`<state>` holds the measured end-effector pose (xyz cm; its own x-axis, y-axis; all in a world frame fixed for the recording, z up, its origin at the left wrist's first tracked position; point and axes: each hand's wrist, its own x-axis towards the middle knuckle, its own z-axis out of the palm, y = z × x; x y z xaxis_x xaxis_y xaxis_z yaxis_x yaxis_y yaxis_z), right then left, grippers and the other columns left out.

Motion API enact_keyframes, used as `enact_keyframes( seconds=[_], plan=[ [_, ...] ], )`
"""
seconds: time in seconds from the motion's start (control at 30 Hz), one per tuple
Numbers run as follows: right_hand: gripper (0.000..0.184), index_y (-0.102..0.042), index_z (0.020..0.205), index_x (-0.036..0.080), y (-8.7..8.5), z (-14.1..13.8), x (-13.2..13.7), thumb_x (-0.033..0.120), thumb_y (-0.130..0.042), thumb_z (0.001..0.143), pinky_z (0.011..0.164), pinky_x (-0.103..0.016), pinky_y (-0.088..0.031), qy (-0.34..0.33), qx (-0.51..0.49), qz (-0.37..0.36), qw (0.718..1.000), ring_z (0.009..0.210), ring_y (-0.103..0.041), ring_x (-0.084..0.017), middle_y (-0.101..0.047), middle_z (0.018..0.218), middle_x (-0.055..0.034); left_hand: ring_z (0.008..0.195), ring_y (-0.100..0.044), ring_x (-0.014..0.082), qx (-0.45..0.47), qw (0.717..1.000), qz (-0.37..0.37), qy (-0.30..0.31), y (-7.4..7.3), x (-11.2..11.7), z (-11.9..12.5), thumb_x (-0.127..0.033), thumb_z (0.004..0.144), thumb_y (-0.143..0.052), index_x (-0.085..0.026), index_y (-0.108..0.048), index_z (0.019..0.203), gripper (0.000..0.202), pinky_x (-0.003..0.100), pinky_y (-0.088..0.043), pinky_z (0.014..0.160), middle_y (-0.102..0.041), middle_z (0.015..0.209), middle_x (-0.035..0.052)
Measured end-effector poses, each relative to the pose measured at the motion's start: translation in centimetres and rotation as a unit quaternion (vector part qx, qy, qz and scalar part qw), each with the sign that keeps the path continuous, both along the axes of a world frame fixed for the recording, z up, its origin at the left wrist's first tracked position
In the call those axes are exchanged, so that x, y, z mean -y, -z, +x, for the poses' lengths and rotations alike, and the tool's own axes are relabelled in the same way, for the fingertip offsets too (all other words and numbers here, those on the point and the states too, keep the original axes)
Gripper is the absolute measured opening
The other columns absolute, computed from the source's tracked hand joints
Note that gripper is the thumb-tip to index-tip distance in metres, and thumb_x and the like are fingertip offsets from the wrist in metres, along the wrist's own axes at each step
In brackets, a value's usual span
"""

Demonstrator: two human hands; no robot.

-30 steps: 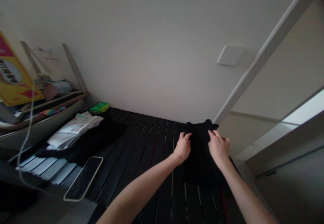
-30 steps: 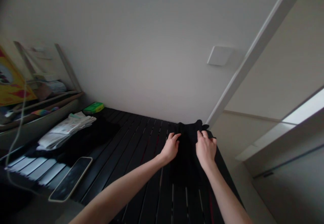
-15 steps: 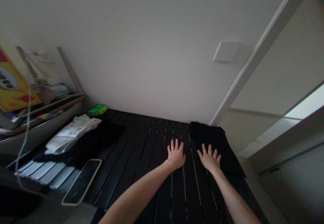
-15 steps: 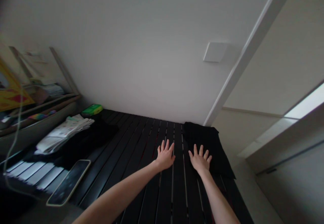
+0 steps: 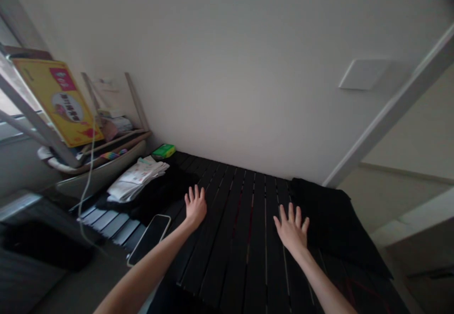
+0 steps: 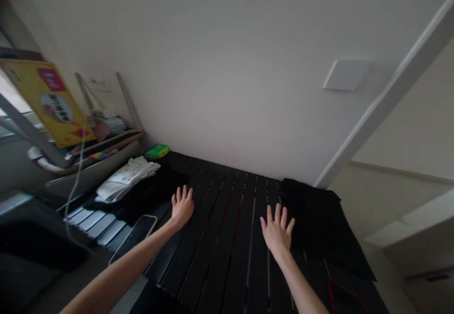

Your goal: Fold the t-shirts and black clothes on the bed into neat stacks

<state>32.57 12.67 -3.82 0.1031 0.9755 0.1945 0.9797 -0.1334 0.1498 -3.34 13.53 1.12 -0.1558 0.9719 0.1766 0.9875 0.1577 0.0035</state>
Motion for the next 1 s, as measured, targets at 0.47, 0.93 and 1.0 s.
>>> enact_keyframes(
  seconds=[0.47,0.93,1.0],
  plan=[
    [0.064,-0.041,0.143,0.013,2.4,-10.4,1.6,0.049,-0.019,0.094,0.109,-0.05,-0.025,-0.118,-0.074,0.014,0.99,0.14,-0.023,-0.033,-0.032,0.152,-0.0125,0.123,-0.046,0.0331,-0.047,0.996,0.039,-0.068,0.1,1.9,-15.5,-0.008,0.089,-0.034,-0.021,-0.057,0.124,0.044,0.054,-0.032,0.098,-0.053,0.134,0.0155],
    [0.066,-0.043,0.141,0.01,2.8,-10.4,1.6,0.047,-0.017,0.093,0.107,-0.047,-0.03,-0.125,-0.086,0.018,0.988,0.136,-0.032,-0.031,-0.035,0.15,-0.0134,0.113,-0.046,0.0331,-0.053,0.969,0.117,-0.21,-7.8,-2.1,-21.5,-0.007,0.089,-0.028,-0.01,-0.064,0.105,0.04,0.062,-0.018,0.101,-0.063,0.109,0.0177],
    [0.066,-0.044,0.141,0.011,2.8,-10.4,1.6,0.047,-0.017,0.093,0.107,-0.046,-0.031,-0.122,-0.084,0.019,0.989,0.136,-0.033,-0.031,-0.035,0.15,-0.0126,0.11,-0.047,0.0326,-0.041,0.971,0.105,-0.212,-7.4,-2.1,-22.0,-0.006,0.088,-0.027,-0.009,-0.065,0.101,0.04,0.062,-0.019,0.1,-0.064,0.107,0.0178]
  ],
)
